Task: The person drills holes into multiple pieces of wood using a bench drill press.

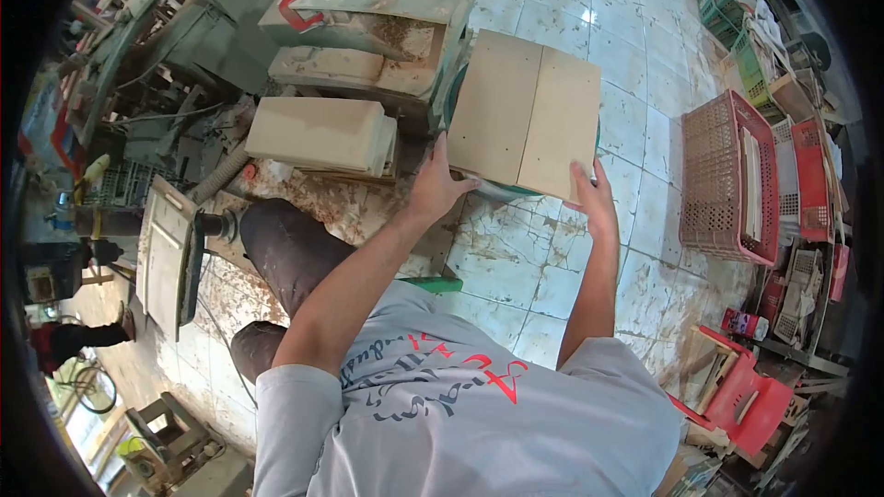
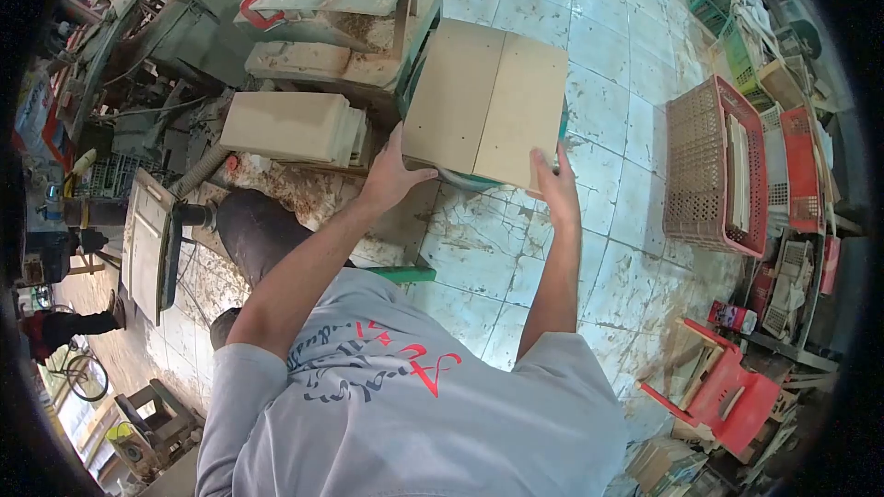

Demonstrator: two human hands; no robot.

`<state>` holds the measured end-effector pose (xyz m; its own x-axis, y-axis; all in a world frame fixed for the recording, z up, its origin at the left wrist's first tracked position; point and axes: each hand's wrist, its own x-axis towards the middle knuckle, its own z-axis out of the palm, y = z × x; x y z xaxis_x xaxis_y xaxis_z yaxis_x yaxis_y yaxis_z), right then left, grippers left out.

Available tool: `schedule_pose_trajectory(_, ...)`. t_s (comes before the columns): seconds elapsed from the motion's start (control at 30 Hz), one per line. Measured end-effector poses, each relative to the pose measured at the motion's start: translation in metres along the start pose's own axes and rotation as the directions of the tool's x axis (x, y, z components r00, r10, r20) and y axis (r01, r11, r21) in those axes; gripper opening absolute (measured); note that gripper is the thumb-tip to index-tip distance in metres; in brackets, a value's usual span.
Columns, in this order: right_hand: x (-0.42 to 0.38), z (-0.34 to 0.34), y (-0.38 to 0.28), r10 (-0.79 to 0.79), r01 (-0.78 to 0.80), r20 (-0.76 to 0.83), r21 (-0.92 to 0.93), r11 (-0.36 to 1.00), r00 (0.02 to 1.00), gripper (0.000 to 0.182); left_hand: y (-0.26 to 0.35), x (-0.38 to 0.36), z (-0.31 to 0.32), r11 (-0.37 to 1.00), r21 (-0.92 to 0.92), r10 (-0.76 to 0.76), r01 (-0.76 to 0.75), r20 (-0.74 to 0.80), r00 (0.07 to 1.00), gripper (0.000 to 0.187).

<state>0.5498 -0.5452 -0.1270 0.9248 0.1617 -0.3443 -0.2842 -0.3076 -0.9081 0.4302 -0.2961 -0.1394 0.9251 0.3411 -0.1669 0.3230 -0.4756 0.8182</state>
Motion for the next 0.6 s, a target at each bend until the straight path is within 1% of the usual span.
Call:
schedule_pose_trajectory(0.03,-0.003,0.000,-0.002,0.070,-0.076,0.056,0.106,0.991,0.996,0.071,0.002,0.003,0.002,0.999,0.036,-0.002,0.003,-0.027,1.000,0.100)
schedule_pose_trajectory(0.07,-0.001,-0.003,-0.002,0.068,-0.074,0.053,0.105,0.992,0.996,0.071,0.003,0.005,0.004,0.997,0.072,-0.005,0.009,-0.057,0.998,0.104)
schedule_pose_trajectory(0.1,0.001,-0.004,-0.002,0.074,-0.078,0.066,0.069,0.995,0.995,0.071,0.007,0.006,0.004,0.998,0.069,-0.004,0.008,-0.060,0.998,0.104)
schedule_pose_trajectory(0.17,0.003,-0.004,-0.003,0.076,-0.079,0.082,0.033,0.996,0.994,0.072,0.015,0.007,0.002,0.988,0.142,-0.053,0.062,-0.065,0.996,0.104)
schedule_pose_trajectory(0.2,0.001,-0.003,-0.005,0.087,-0.089,0.075,0.027,0.996,0.993,0.071,0.013,0.009,0.002,0.988,0.142,-0.049,0.058,-0.068,0.997,0.104)
schedule_pose_trajectory(0.27,0.002,-0.004,-0.004,0.099,-0.101,0.059,0.024,0.995,0.993,0.070,0.007,0.011,0.005,0.997,0.081,0.017,-0.010,-0.087,0.996,0.102)
schedule_pose_trajectory(0.37,0.004,-0.005,0.002,0.083,-0.088,0.073,0.065,0.994,0.994,0.069,0.001,0.014,0.006,0.996,0.084,0.045,-0.040,-0.064,0.997,0.102)
schedule_pose_trajectory(0.5,0.002,-0.005,0.000,0.061,-0.066,0.071,0.058,0.996,0.996,0.068,0.003,0.014,0.006,0.997,0.065,0.053,-0.046,-0.101,0.993,0.097)
schedule_pose_trajectory(0.57,0.002,-0.005,0.002,0.043,-0.047,0.085,0.055,0.997,0.995,0.068,0.005,0.015,0.004,0.999,0.036,0.031,-0.028,-0.090,0.995,0.089)
schedule_pose_trajectory(0.6,0.004,-0.007,0.007,0.031,-0.036,0.097,0.054,0.998,0.995,0.068,0.007,0.014,0.003,0.999,0.035,0.026,-0.022,-0.113,0.993,0.089)
